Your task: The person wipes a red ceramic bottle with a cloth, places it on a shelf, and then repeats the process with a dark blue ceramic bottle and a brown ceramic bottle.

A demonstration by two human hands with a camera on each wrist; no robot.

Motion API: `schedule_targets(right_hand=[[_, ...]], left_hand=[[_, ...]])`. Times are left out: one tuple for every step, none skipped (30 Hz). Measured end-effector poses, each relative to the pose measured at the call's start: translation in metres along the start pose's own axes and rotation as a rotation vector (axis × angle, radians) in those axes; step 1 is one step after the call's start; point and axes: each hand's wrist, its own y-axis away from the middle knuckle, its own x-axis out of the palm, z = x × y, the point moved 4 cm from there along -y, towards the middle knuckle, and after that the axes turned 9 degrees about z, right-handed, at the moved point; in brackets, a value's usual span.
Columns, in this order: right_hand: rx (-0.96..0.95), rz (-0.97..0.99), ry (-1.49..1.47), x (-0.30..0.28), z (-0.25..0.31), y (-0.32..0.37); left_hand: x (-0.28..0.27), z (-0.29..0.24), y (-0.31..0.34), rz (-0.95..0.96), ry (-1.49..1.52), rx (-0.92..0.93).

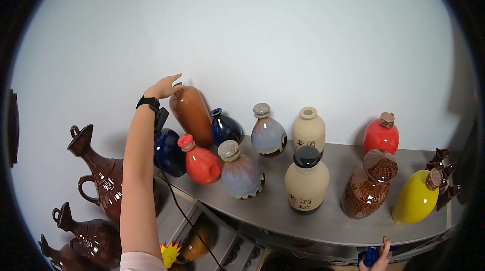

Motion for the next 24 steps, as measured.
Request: schedule_targets(right_hand=[[-0.004,-0.004,0.0,0.0,0.001,0.0],[-0.007,-0.008,0.0,0.0,0.001,-0.001],[-0.017,-0.015,0.014,0.0,0.0,-0.001],[-0.027,-0.019,0.03,0.0,-0.002,0.0],[-0.037,-0.02,0.047,0.001,-0.005,0.001],[-0.034,-0.022,0.038,0.001,-0.007,0.001],[-0.031,-0.023,0.029,0.002,-0.009,0.001],[-0.027,-0.022,0.02,0.003,-0.01,0.001],[-0.034,-0.028,0.027,0.003,-0.009,0.001],[-0.042,-0.036,0.034,0.003,-0.009,0.001],[-0.049,-0.047,0.041,0.002,-0.009,0.0],[-0.051,-0.049,0.055,0.002,-0.011,0.0],[-0.053,-0.051,0.068,0.002,-0.015,0.0],[-0.056,-0.052,0.08,0.003,-0.017,0.0],[-0.05,-0.046,0.077,0.003,-0.017,0.0],[-0.043,-0.039,0.074,0.003,-0.017,-0.001],[-0.036,-0.031,0.07,0.003,-0.016,-0.001],[-0.045,-0.037,0.075,0.002,-0.014,-0.001],[-0.053,-0.04,0.081,0.002,-0.011,-0.001],[-0.063,-0.044,0.085,0.001,-0.009,-0.001],[-0.083,-0.052,0.086,0.001,-0.009,-0.001],[-0.104,-0.061,0.087,0.002,-0.01,-0.001],[-0.125,-0.071,0.087,0.002,-0.01,-0.001],[-0.112,-0.068,0.096,0.002,-0.009,-0.001]], left_hand=[[0.003,0.001,-0.003,0.015,0.013,0.039],[0.006,0.001,-0.006,0.03,0.025,0.079],[0.008,0.001,-0.007,0.023,0.074,0.1],[0.01,0.001,-0.012,0.071,0.064,0.071],[0.012,0.003,-0.015,0.123,0.053,0.04],[0.015,0.004,-0.017,0.176,0.042,0.007],[0.015,0.005,-0.018,0.156,0.081,0.007],[0.017,0.005,-0.018,0.137,0.12,0.006],[0.02,0.007,-0.02,0.118,0.161,0.006],[0.022,0.008,-0.023,0.09,0.104,-0.008],[0.023,0.008,-0.026,0.06,0.048,-0.021],[0.022,0.004,-0.025,0.03,-0.008,-0.034],[0.021,0.001,-0.024,0.026,-0.007,-0.056],[0.02,-0.001,-0.022,0.021,-0.007,-0.08],[0.02,-0.001,-0.021,0.018,-0.009,-0.106],[0.019,-0.001,-0.02,0.015,-0.007,-0.117],[0.018,-0.001,-0.019,0.014,-0.005,-0.128],[0.018,0.001,-0.019,0.014,-0.003,-0.139],[0.019,0.003,-0.018,0.002,0.02,-0.134],[0.02,0.005,-0.016,-0.01,0.043,-0.129],[0.02,0.006,-0.015,-0.024,0.065,-0.125],[0.02,0.006,-0.013,-0.042,0.076,-0.123],[0.02,0.006,-0.011,-0.06,0.087,-0.12],[0.019,0.004,-0.007,-0.08,0.098,-0.117]])
